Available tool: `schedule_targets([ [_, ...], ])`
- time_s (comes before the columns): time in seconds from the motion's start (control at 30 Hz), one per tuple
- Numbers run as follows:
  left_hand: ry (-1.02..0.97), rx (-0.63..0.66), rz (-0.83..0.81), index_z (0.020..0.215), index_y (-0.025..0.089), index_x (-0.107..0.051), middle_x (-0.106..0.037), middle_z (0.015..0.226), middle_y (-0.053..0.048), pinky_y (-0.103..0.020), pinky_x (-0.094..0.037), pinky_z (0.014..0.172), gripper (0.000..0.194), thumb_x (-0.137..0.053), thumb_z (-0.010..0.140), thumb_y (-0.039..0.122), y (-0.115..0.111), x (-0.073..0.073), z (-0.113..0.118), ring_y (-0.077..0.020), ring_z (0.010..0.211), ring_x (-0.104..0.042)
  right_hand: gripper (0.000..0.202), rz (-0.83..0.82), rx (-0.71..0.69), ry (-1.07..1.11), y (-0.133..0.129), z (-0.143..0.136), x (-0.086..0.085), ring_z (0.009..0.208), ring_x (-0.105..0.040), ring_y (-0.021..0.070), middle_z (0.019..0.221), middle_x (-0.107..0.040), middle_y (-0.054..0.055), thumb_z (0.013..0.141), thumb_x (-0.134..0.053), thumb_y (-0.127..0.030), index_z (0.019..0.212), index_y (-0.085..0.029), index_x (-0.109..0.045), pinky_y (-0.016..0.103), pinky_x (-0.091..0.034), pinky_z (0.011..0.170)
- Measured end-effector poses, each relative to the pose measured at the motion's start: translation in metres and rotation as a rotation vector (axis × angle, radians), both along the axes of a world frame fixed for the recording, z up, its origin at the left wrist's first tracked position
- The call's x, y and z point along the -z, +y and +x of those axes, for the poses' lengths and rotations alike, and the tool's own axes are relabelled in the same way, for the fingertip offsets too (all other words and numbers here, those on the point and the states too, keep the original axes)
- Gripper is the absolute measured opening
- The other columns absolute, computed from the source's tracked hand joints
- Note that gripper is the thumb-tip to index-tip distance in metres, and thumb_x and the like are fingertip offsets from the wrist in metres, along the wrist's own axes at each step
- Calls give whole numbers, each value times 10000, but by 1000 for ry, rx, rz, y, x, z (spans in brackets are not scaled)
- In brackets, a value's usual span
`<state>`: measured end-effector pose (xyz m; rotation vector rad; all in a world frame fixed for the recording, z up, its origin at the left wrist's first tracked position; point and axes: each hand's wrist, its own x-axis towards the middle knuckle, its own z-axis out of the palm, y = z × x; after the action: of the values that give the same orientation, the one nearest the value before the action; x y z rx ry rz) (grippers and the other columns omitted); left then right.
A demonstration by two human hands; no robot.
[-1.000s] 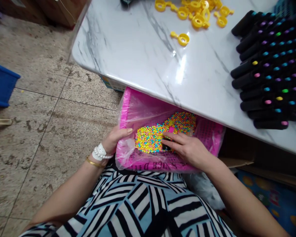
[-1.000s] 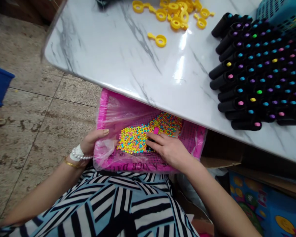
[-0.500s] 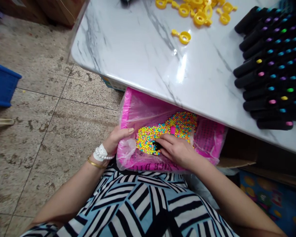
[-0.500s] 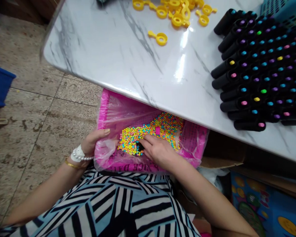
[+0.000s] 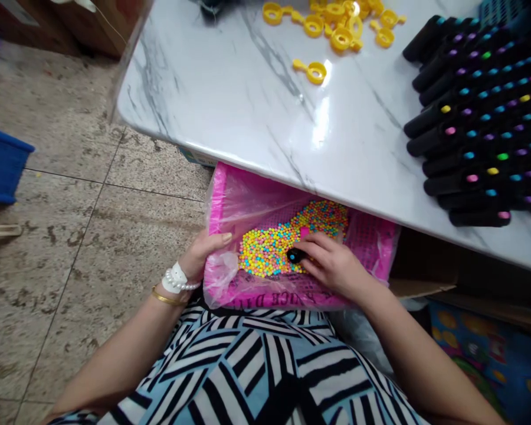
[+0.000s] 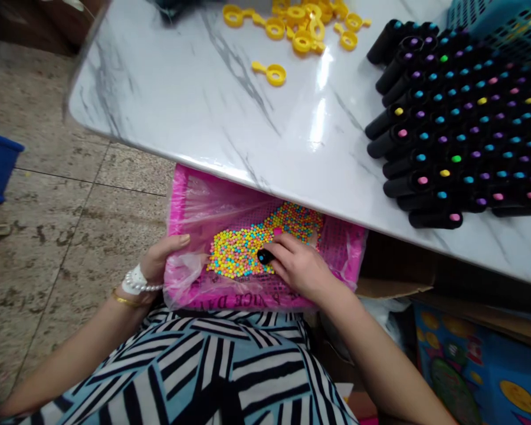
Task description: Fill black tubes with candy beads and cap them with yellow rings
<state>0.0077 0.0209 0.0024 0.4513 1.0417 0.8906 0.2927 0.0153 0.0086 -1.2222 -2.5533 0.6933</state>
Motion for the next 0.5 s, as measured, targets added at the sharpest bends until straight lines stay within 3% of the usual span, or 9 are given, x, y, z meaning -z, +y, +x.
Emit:
schedule_targets([
  [0.1,2,-10,-9,903,124,-749,-777,867,-91,-387,-575,833,321,-762,646,315,-2,1,1,-299,881,-721,268,-20,-120,-186,-3,-8,6,924,-645,237,1063,-651,143,934,-504,-173,1167,-164,-636,368,-559,776],
  [0.2,-3,-18,-22,963,122,-743,-777,914,-98,-384,-576,837,364,-758,648,304,-6,2,-1,-302,907,-719,299,-133,-170,-53,-5,-15,5,948,-641,212,1086,-647,122,919,-524,-159,1203,-176,-616,341,-552,814],
  [0.33,33,-29,-54,1020,132,-733,-776,949,-104,-368,-593,781,455,-778,606,314,-10,-4,-13,-295,855,-728,315,-289,-46,252,-6,-8,-10,940,-649,172,1037,-677,67,858,-589,-140,1160,-213,-639,303,-534,847],
  [0.5,181,-53,-154,990,135,-741,-773,805,-85,-342,-593,606,493,-794,556,363,-2,-16,-31,-259,662,-714,259,-343,130,449,-10,0,-23,936,-664,175,1015,-709,60,828,-641,-169,1081,-212,-676,309,-526,836],
])
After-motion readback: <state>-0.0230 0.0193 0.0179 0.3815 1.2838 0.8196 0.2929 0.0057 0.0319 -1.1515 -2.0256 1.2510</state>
